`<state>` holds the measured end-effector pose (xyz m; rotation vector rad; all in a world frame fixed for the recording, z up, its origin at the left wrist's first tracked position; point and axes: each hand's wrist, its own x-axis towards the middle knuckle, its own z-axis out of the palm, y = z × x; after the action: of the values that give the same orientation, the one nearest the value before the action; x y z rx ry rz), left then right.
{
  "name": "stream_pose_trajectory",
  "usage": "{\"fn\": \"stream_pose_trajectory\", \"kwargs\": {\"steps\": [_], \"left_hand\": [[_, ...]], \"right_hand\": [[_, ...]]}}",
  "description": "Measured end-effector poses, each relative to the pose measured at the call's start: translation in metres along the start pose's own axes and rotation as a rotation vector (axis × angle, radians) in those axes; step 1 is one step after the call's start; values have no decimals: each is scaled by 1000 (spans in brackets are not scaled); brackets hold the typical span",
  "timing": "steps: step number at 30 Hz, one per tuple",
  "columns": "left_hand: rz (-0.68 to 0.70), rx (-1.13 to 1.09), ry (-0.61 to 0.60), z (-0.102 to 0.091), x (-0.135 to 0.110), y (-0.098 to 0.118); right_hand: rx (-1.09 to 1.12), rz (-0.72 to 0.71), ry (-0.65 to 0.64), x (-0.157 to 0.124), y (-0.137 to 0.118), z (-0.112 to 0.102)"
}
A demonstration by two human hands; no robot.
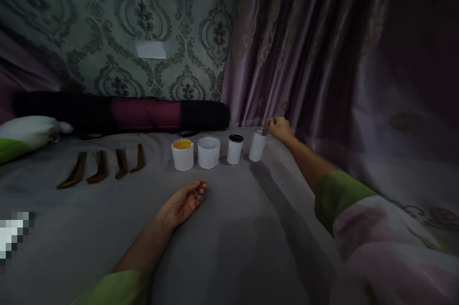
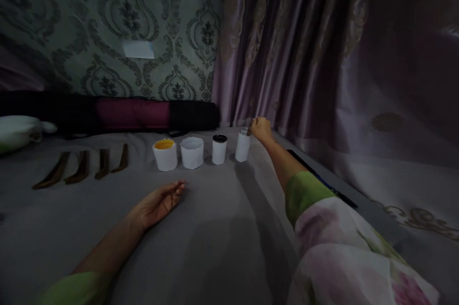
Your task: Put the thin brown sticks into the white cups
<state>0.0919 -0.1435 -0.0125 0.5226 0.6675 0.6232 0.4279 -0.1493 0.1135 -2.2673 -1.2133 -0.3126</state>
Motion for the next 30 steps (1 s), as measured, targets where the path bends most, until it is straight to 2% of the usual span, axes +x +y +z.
{"fn": "stream_pose_trajectory", "kwargs": {"steps": [7, 22, 30], "left_hand": [[-10, 2, 8, 2, -1, 1], [1, 15, 7, 1, -1, 0], [-14, 30, 22, 4, -3, 1]], "right_hand": [[-42, -4, 29, -1, 0, 2], [47, 32, -34, -2, 2, 3], [126, 81, -19, 0, 4, 7]]}}
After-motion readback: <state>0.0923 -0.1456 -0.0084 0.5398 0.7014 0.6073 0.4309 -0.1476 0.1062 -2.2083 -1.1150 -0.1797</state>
